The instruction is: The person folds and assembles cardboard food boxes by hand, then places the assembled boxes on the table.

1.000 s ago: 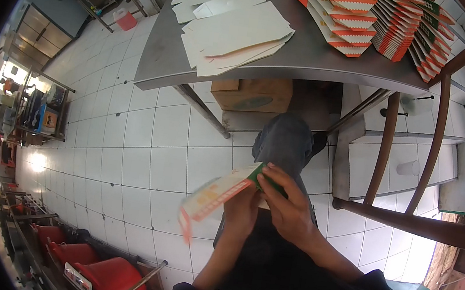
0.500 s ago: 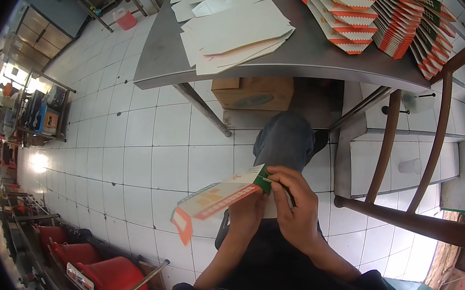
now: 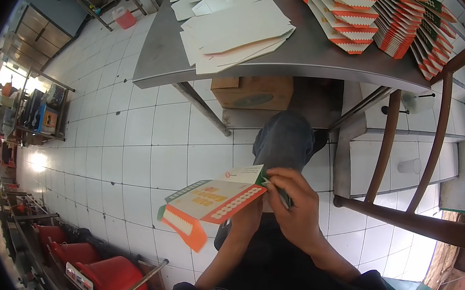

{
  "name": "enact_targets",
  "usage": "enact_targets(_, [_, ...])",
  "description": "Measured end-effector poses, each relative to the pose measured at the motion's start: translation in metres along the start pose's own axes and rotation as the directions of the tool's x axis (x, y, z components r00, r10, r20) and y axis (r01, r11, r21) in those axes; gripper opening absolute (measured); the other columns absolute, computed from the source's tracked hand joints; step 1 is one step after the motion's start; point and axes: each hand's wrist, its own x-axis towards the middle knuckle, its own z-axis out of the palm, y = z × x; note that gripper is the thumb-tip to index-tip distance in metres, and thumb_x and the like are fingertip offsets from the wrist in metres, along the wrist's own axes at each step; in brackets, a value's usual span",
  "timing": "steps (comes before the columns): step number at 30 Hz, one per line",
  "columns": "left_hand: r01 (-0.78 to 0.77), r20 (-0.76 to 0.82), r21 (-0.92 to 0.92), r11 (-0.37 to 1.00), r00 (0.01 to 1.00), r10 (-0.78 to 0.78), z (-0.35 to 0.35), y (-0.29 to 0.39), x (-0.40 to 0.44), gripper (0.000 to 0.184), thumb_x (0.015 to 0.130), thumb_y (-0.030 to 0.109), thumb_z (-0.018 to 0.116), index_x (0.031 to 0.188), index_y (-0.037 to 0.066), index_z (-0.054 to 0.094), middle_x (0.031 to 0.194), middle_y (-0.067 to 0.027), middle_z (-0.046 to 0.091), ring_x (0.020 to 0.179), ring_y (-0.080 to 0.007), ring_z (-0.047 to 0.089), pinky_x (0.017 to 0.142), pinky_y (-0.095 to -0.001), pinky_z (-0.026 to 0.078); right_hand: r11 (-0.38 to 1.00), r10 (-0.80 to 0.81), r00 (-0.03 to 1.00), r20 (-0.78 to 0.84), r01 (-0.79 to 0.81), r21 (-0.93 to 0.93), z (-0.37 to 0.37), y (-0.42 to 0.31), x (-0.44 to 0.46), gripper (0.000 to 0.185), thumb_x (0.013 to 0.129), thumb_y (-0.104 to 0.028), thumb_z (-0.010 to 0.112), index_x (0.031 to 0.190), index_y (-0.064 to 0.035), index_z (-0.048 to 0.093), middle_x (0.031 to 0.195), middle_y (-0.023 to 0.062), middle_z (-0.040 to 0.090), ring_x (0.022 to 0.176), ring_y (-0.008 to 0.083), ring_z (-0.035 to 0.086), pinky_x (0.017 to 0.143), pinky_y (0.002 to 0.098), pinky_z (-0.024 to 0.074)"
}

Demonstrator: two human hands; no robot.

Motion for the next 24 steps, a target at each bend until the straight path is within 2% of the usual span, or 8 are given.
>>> enact_targets(3, [0.04, -0.095, -0.711, 0.702, 0.984, -0.152, 0.007, -0.006, -0.001, 0.021, 0.098, 0.001, 0.062, 0.118, -0.001, 0.058, 0.114, -0.0088, 0.062, 0.107, -0.0144, 0.06, 0.09, -0.0284, 0.051, 0.973, -0.141, 0.985, 0.097, 0.156, -0.169, -0.01, 0.001, 0.001, 0.018, 0.09, 0.002, 0.067, 0.108, 0.0051, 0.069, 0.12, 0.0151, 0.069, 0.101, 0.0317, 0.071, 0.091, 0.0378, 0.0554])
enact_targets(6, [-0.106, -0.216, -0.311, 0.945, 0.976, 0.038, 0.005, -0.023, -0.005, 0.021, 0.1, 0.005, 0.062, 0.119, -0.003, 0.061, 0.114, -0.01, 0.064, 0.108, -0.0145, 0.061, 0.089, -0.0283, 0.051, 0.919, -0.194, 0.962, 0.195, 0.247, -0.306, -0.014, -0.007, -0.002, 0.025, 0.087, 0.001, 0.069, 0.112, 0.0052, 0.068, 0.124, 0.0169, 0.067, 0.103, 0.0353, 0.07, 0.091, 0.0403, 0.056])
enact_targets(9, [0.246, -0.151, -0.093, 0.965, 0.954, -0.258, 0.004, 0.021, 0.0, 0.023, 0.102, 0.009, 0.062, 0.12, -0.005, 0.063, 0.114, -0.0109, 0.067, 0.105, -0.0158, 0.064, 0.091, -0.0297, 0.052, 0.888, -0.127, 0.97, 0.209, 0.205, -0.412, -0.012, -0.005, -0.007, 0.03, 0.089, -0.006, 0.068, 0.117, 0.004, 0.065, 0.131, 0.0177, 0.063, 0.103, 0.0365, 0.069, 0.089, 0.0402, 0.0575])
enact_targets(13, [-0.066, 0.005, -0.273, 0.96, 0.998, 0.069, 0.016, 0.034, 0.001, 0.03, 0.106, 0.019, 0.057, 0.125, -0.002, 0.067, 0.12, -0.0121, 0.07, 0.112, -0.0212, 0.066, 0.098, -0.0322, 0.05, 0.938, -0.08, 0.996, -0.047, 0.059, -0.343, -0.001, 0.019, -0.005, 0.02, 0.092, -0.008, 0.067, 0.109, 0.0026, 0.064, 0.118, 0.0185, 0.066, 0.095, 0.0376, 0.07, 0.079, 0.0411, 0.0581])
enact_targets(17, [-0.012, 0.159, -0.166, 0.986, 0.987, 0.039, 0.011, 0.056, 0.004, 0.039, 0.103, 0.015, 0.063, 0.137, -0.004, 0.058, 0.126, -0.0155, 0.069, 0.117, -0.0255, 0.065, 0.101, -0.0331, 0.05, 0.964, 0.212, 0.973, -0.093, -0.224, -0.144, -0.006, 0.056, -0.002, 0.01, 0.093, -0.005, 0.067, 0.095, 0.001, 0.059, 0.093, 0.0172, 0.065, 0.082, 0.0358, 0.069, 0.068, 0.0419, 0.0534])
enact_targets(20, [-0.246, 0.037, 0.095, 0.965, 0.969, 0.243, -0.002, 0.061, 0.002, 0.054, 0.097, 0.01, 0.069, 0.145, -0.003, 0.047, 0.13, -0.0175, 0.067, 0.118, -0.0293, 0.065, 0.099, -0.0355, 0.05, 0.96, 0.198, 0.952, -0.234, -0.237, -0.15, -0.003, 0.07, -0.006, 0.013, 0.093, -0.003, 0.067, 0.09, 0.0006, 0.055, 0.08, 0.0142, 0.06, 0.068, 0.0308, 0.062, 0.061, 0.0405, 0.0485])
enact_targets(23, [-0.234, -0.228, 0.538, 0.81, 0.885, 0.407, -0.005, 0.071, 0.008, 0.056, 0.093, 0.006, 0.072, 0.143, -0.004, 0.048, 0.131, -0.0186, 0.066, 0.119, -0.0335, 0.065, 0.097, -0.0405, 0.052, 0.95, 0.228, 0.935, -0.273, -0.275, -0.15, -0.007, 0.075, -0.009, 0.016, 0.092, -0.004, 0.068, 0.09, 0.0004, 0.053, 0.076, 0.0119, 0.053, 0.061, 0.026, 0.052, 0.058, 0.039, 0.0445])
enact_targets(24, [-0.193, -0.29, 0.391, 0.9, 0.902, 0.319, -0.001, 0.067, 0.016, 0.042, 0.095, 0.006, 0.068, 0.135, -0.004, 0.057, 0.127, -0.0189, 0.067, 0.117, -0.0343, 0.066, 0.096, -0.0433, 0.052, 0.953, 0.21, 0.936, -0.282, -0.26, -0.154, -0.004, 0.083, -0.012, 0.017, 0.091, -0.004, 0.069, 0.091, 0.0002, 0.053, 0.076, 0.0115, 0.051, 0.062, 0.025, 0.049, 0.058, 0.0387, 0.0436])
